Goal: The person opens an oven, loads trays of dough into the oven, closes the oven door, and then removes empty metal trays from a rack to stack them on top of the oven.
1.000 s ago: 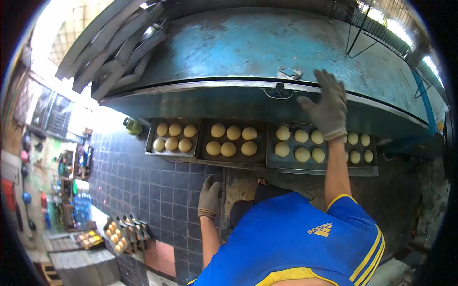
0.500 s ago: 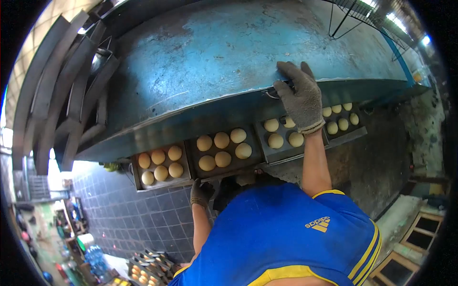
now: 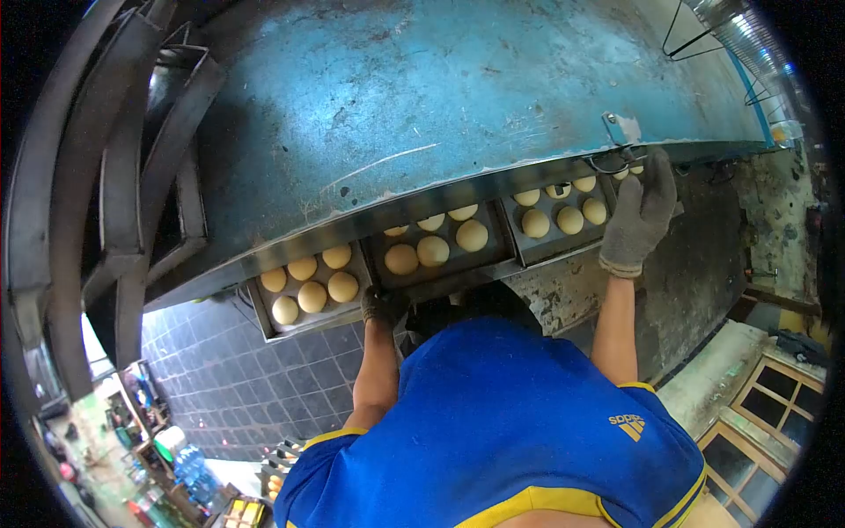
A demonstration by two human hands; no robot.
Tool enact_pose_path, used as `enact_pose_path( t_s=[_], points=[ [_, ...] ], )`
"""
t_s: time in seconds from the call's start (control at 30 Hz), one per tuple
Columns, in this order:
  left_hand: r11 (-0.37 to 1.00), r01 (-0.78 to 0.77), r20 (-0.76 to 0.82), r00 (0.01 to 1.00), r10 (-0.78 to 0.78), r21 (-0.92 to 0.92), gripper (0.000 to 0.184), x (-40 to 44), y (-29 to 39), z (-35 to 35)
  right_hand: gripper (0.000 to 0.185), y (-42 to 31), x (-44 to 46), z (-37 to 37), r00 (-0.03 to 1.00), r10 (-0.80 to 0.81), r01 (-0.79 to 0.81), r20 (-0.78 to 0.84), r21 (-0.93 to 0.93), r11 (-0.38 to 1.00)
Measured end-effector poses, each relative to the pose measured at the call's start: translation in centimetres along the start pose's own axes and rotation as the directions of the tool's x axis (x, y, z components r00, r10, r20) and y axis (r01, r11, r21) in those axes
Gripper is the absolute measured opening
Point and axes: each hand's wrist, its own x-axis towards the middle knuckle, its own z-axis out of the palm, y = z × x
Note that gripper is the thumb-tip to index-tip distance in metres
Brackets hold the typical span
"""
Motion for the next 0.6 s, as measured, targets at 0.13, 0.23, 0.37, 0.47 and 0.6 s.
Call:
enact_pose_path(
  t_s=[0.13,0.23,0.37,0.47,0.6],
  points=[
    [0.712,-0.364,0.367,0.917,0.158,0.601,0.035,7.0,2.8,-0.4,0.055,1.3,-1.8,-3.1,0.965,0.259,-0.257,-0.032,0.038,0.966],
    [-0.454,-0.48,0.615,0.758,0.216,0.751,0.042,6.8,3.3,3.8,0.056,3.3,-2.4,-5.7,0.934,0.353,-0.352,-0.053,0.022,0.936],
    [-0.862,-0.332,0.822,0.549,0.153,0.382,0.043,9.7,4.2,7.0,0.054,8.2,-2.9,-10.0,0.892,0.451,-0.427,-0.035,-0.392,0.815],
    [0.314,-0.809,0.814,0.559,0.157,0.496,0.037,11.7,3.3,7.3,0.051,16.2,-4.1,-13.7,0.808,0.588,-0.585,-0.03,-0.155,0.796],
    [0.928,-0.281,0.201,0.951,0.235,0.245,0.036,5.3,-3.7,10.9,0.065,35.4,-5.6,-21.8,0.316,0.943,-0.945,0.106,0.125,0.303]
  ],
)
